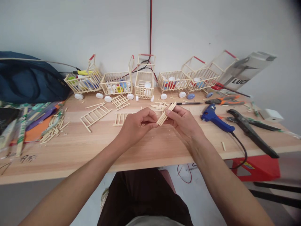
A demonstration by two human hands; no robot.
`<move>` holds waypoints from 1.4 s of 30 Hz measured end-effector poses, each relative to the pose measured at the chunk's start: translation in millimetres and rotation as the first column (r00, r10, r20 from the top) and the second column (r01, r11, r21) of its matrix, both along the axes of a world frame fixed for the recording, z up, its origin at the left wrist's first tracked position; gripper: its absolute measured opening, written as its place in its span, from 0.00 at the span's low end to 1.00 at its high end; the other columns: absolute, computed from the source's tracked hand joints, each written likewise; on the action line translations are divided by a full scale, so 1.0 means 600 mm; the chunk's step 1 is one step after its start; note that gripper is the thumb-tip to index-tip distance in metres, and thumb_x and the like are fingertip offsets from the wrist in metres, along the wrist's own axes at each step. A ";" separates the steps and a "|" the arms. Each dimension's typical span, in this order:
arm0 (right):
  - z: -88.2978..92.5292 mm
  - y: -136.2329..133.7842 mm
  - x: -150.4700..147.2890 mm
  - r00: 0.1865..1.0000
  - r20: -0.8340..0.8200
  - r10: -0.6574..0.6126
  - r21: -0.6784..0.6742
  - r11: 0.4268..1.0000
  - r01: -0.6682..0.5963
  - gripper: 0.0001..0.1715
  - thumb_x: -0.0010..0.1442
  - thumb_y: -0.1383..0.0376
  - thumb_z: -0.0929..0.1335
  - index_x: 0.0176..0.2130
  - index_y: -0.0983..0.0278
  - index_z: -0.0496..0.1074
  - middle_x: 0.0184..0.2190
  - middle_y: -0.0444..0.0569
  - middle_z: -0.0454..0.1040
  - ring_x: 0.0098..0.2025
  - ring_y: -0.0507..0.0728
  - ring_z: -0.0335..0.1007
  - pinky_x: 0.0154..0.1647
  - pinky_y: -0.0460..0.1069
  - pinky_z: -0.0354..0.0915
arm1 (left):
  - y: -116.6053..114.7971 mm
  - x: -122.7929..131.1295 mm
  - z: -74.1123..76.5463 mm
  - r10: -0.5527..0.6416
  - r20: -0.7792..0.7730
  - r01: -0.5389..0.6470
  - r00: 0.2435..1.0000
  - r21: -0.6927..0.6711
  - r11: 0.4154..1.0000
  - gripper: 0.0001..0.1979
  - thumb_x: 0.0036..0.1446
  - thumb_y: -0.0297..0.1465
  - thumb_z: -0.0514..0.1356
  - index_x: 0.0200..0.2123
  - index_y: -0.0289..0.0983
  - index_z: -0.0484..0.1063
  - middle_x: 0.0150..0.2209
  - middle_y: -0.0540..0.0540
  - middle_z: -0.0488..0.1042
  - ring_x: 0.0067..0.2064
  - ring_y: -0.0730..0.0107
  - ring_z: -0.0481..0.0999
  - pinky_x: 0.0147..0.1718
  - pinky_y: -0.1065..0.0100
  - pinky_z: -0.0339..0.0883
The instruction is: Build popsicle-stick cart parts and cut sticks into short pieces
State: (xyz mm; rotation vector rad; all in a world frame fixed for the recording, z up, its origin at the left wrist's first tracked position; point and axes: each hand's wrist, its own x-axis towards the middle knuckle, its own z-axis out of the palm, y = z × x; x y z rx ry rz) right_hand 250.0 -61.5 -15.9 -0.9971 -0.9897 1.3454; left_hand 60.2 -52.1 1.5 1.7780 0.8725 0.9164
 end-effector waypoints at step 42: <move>-0.006 0.002 0.004 0.958 0.260 0.120 0.023 0.991 -0.131 0.16 0.51 0.54 0.75 0.33 0.64 0.76 0.29 0.46 0.78 0.31 0.53 0.74 0.36 0.50 0.72 | 0.018 -0.017 0.001 -0.162 0.016 0.155 0.987 -0.386 0.909 0.08 0.54 0.32 0.63 0.29 0.32 0.74 0.25 0.44 0.79 0.23 0.76 0.74 0.26 0.74 0.68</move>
